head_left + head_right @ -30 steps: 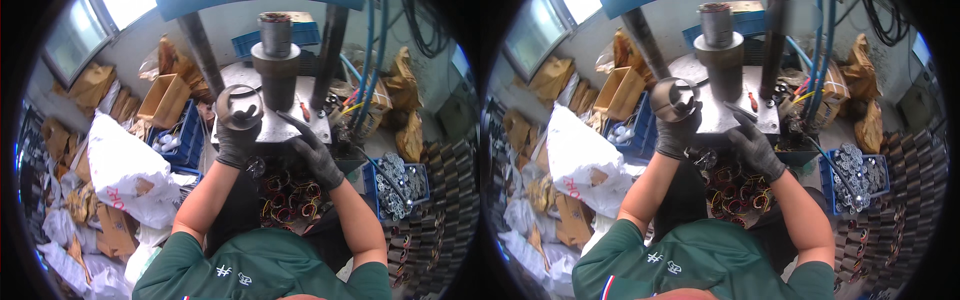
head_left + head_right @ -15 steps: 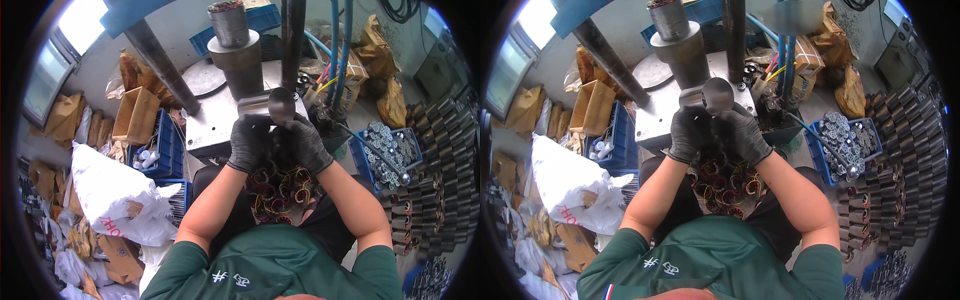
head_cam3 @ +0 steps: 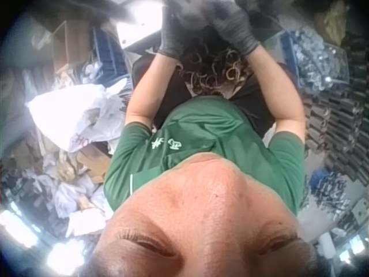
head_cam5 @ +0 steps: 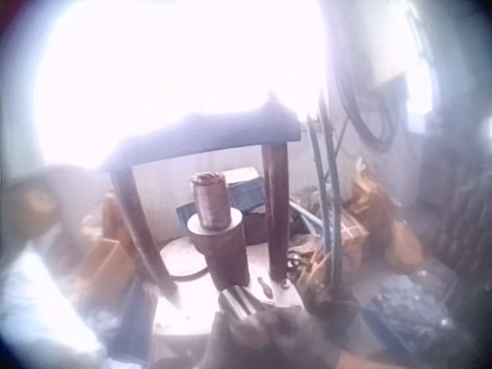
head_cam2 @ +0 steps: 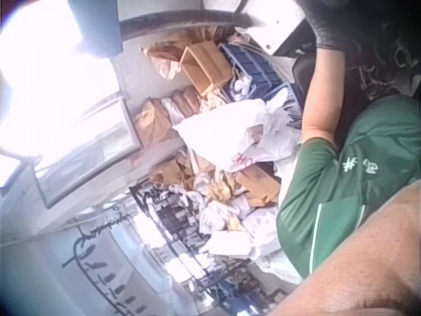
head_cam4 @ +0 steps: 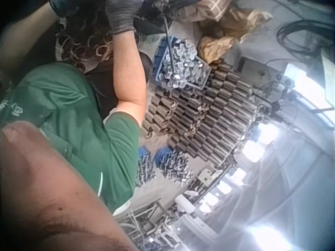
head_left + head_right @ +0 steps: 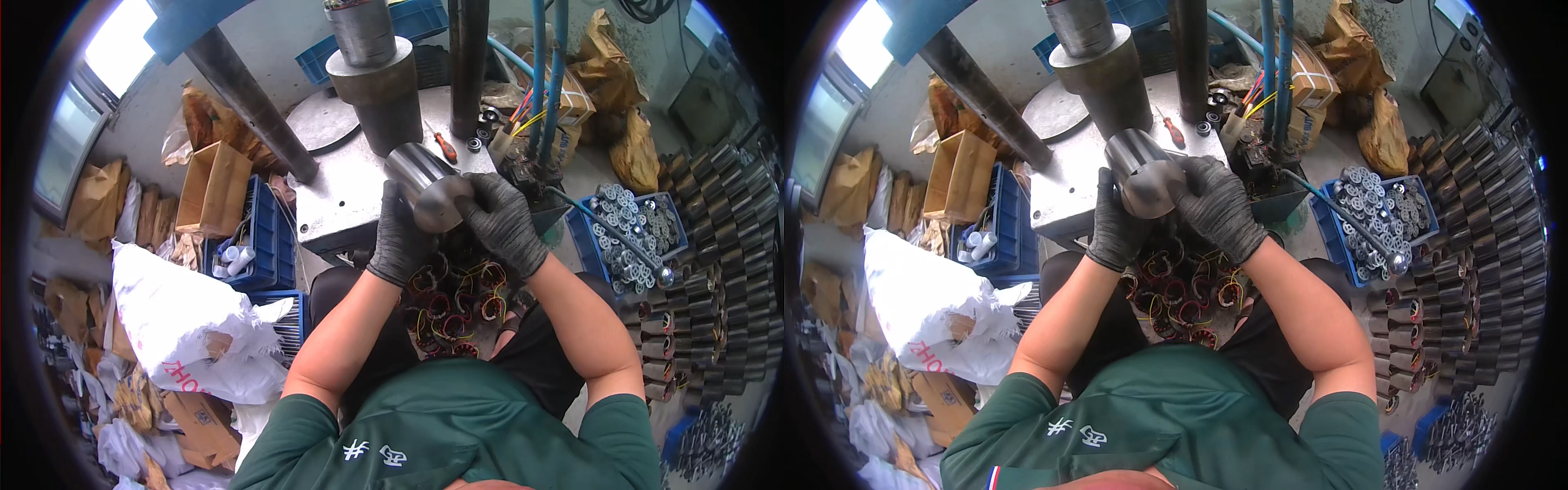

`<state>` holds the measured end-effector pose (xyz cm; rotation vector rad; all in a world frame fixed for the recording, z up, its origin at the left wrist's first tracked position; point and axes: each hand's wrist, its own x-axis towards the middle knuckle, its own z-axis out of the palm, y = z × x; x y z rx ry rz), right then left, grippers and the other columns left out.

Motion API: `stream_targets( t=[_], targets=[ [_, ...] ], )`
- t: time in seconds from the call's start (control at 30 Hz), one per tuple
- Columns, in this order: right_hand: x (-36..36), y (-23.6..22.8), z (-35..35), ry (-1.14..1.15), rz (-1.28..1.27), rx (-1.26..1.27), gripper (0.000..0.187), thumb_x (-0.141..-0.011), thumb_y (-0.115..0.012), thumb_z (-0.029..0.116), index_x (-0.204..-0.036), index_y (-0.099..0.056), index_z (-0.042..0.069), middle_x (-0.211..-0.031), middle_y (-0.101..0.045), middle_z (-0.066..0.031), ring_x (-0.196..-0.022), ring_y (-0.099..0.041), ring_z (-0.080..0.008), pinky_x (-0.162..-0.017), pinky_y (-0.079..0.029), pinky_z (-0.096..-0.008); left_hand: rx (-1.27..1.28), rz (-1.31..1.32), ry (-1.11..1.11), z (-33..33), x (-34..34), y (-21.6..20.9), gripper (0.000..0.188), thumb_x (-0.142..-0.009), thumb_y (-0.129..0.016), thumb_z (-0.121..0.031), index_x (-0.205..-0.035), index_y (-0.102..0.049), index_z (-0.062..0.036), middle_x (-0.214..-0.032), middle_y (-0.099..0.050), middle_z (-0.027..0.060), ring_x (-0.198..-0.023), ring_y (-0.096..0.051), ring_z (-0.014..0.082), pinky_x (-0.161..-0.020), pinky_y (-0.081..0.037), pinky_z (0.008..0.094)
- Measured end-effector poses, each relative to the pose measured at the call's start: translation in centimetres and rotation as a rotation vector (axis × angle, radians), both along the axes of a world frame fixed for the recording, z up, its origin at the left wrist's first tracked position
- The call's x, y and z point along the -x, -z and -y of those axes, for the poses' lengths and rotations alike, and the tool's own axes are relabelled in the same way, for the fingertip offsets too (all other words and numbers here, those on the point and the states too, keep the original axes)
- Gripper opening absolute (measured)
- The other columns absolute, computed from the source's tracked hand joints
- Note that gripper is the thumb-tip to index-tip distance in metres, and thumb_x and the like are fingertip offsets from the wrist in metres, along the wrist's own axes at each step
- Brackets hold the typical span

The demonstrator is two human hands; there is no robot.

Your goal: The recorder is assembling electric motors by inserting copper-wound stators into metal housings using a press machine.

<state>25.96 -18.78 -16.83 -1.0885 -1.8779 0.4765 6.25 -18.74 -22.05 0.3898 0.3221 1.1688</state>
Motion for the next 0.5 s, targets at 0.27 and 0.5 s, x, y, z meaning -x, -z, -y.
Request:
stream_targets(
  t=[0.27,0.5],
  targets=[
    [-0.5,-2.4,-0.4,0.083,-0.007,-0.422,0.023,-0.085,-0.077,0.005,-0.108,-0.073,0.007,-0.092,-0.072,-0.0130,-0.080,-0.073,-0.0295,-0.071,-0.059,-0.0395,-0.008,-0.007,-0.072,-0.7,-1.0,0.5,0.090,-0.096,-0.054,-0.073,-0.156,-0.035,-0.0080,-0.149,-0.051,0.0175,-0.139,-0.053,0.0335,-0.121,-0.041,0.0488],
    [-2.0,-3.4,0.0,0.096,-0.297,0.222,0.020,-0.097,-0.075,0.012,-0.116,-0.072,0.006,-0.085,-0.076,-0.0112,-0.070,-0.073,-0.0177,-0.068,-0.058,-0.0323,0.068,0.096,-0.052,-0.2,0.0,0.0,0.094,-0.095,-0.054,-0.075,-0.158,-0.030,-0.0096,-0.150,-0.050,0.0179,-0.140,-0.052,0.0338,-0.122,-0.040,0.0505]
  ],
)
